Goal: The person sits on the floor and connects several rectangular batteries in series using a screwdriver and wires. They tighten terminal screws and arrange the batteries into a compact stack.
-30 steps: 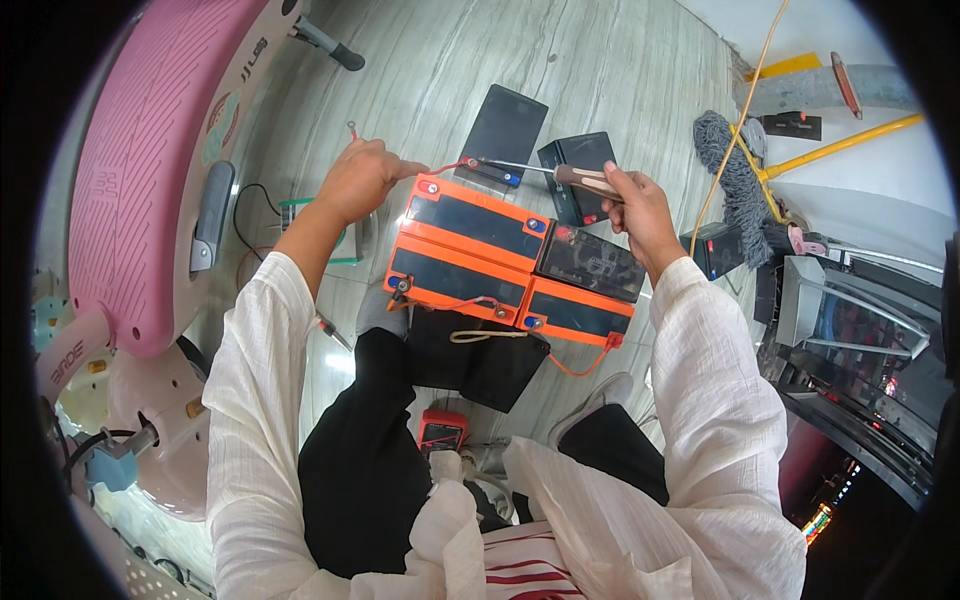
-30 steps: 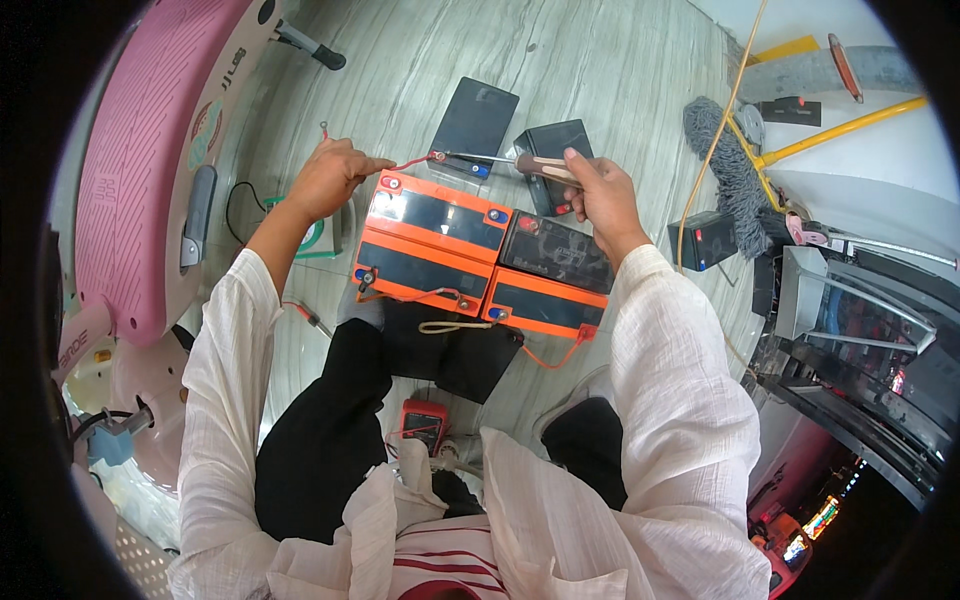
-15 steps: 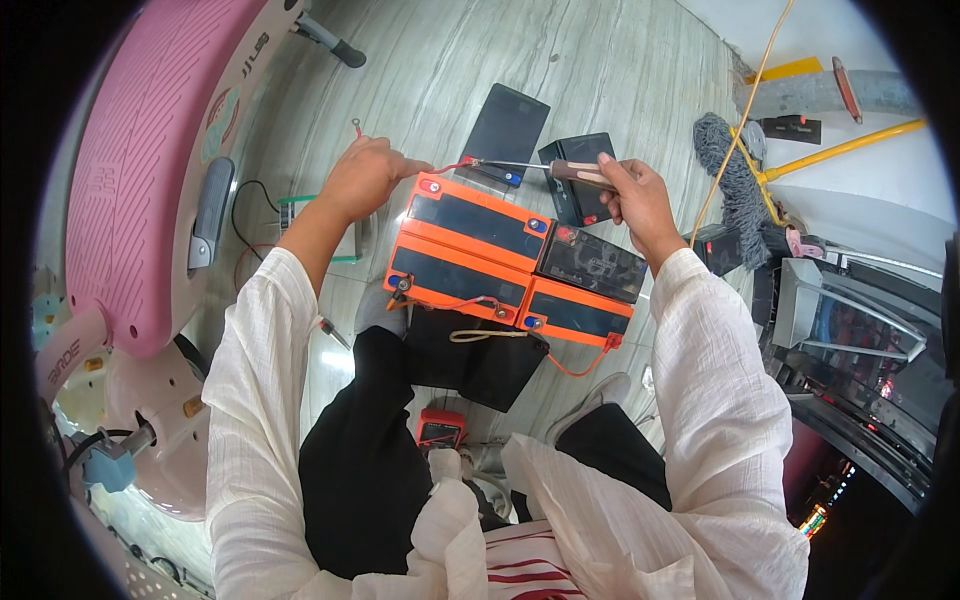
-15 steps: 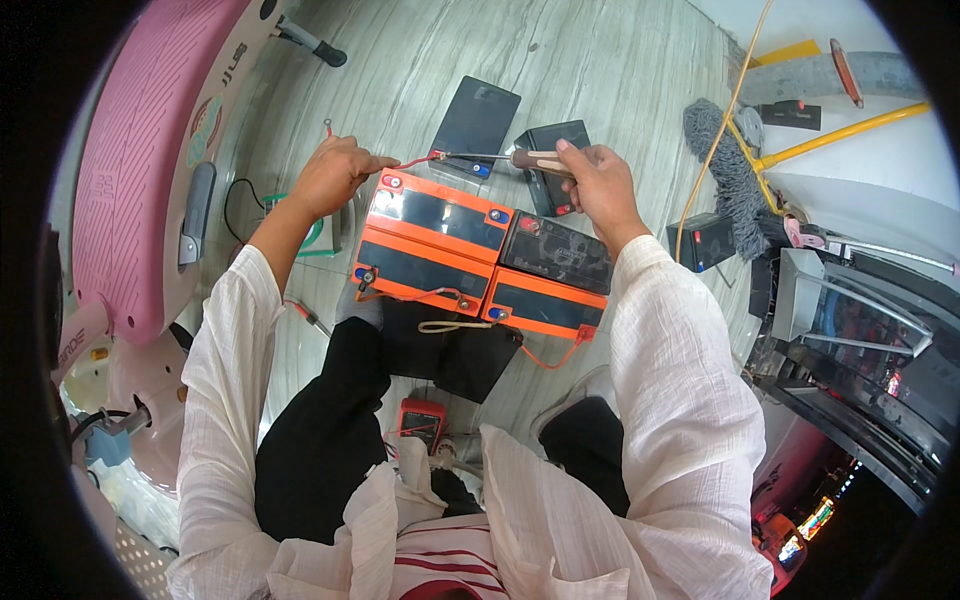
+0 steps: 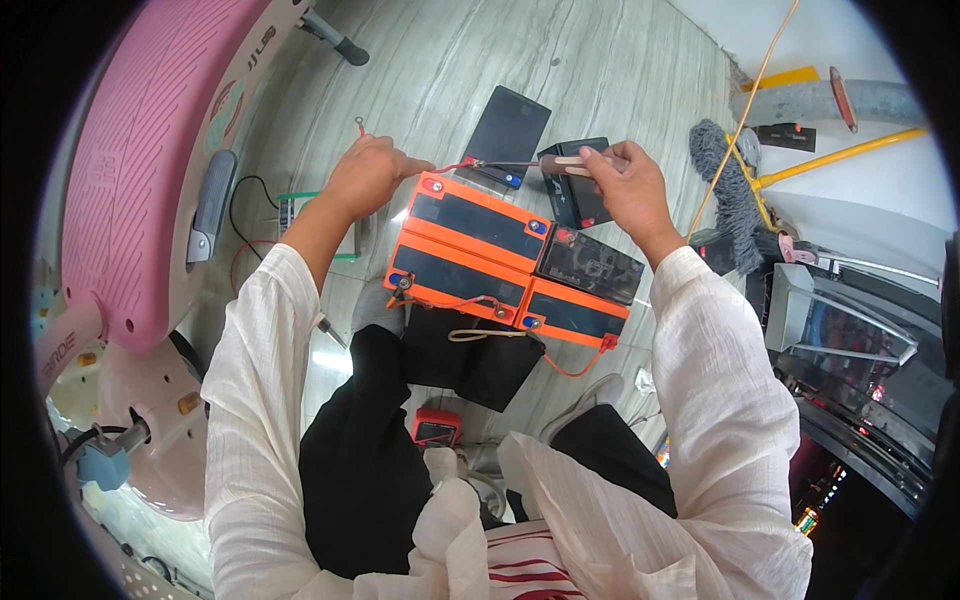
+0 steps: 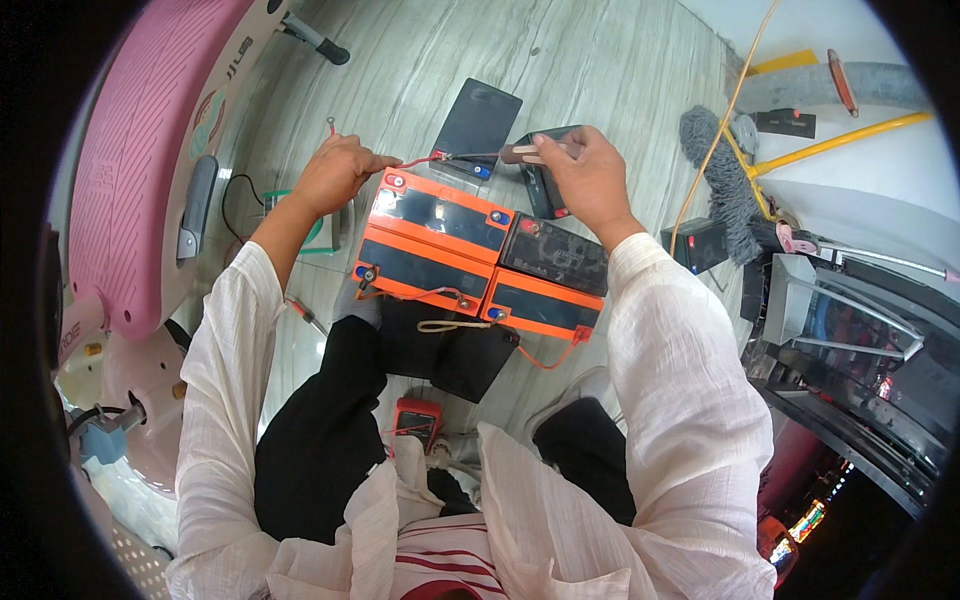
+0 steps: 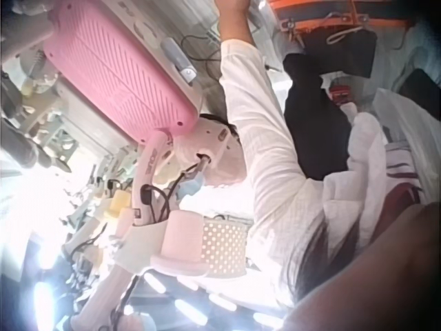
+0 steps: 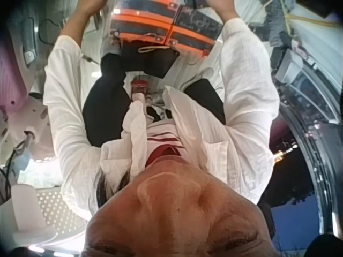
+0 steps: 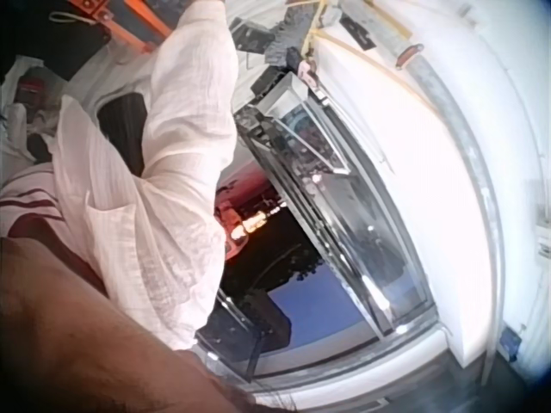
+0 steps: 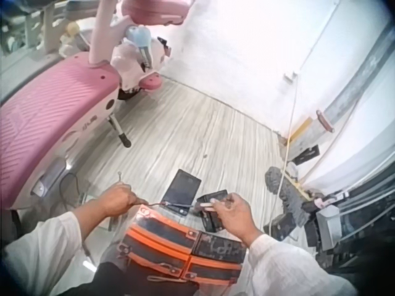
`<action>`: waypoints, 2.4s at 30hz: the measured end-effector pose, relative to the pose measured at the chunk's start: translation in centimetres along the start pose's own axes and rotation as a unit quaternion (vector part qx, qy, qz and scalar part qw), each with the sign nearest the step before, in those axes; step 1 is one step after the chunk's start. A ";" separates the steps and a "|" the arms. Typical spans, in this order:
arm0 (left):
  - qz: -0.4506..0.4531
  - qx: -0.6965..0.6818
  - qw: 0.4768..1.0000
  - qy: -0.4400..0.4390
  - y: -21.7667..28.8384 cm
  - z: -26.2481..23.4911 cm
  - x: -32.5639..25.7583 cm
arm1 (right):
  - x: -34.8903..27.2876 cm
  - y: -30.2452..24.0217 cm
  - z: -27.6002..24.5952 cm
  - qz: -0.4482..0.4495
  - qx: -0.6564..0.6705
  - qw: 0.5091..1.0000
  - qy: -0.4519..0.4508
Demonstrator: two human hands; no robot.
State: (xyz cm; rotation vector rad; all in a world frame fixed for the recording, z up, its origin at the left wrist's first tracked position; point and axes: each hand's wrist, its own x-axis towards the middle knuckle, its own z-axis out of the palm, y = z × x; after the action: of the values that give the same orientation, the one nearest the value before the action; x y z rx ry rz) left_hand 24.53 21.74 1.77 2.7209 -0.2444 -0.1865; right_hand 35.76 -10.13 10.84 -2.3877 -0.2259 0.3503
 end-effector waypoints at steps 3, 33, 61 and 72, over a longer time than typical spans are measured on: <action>0.001 0.000 1.000 0.005 -0.1 0.0 -0.1 | -0.5 -2.1 0.3 -0.125 -0.083 0.989 0.003; 0.049 0.055 0.987 0.143 -0.9 -3.9 -2.6 | 0.4 -12.0 2.4 -0.188 -0.281 0.932 -0.133; -0.074 0.029 0.972 0.222 -1.9 -0.5 -6.6 | -0.7 -13.1 3.1 -0.170 -0.244 0.947 -0.124; -0.279 -0.528 0.763 0.247 -4.1 2.3 -6.0 | -0.3 -12.4 3.3 -0.189 -0.161 0.958 -0.145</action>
State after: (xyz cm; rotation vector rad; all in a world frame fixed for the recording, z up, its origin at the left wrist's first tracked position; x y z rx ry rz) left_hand 18.86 25.78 -1.46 1.5274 0.6525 0.1976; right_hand 33.64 0.99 16.86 -2.5251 -0.9240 0.5115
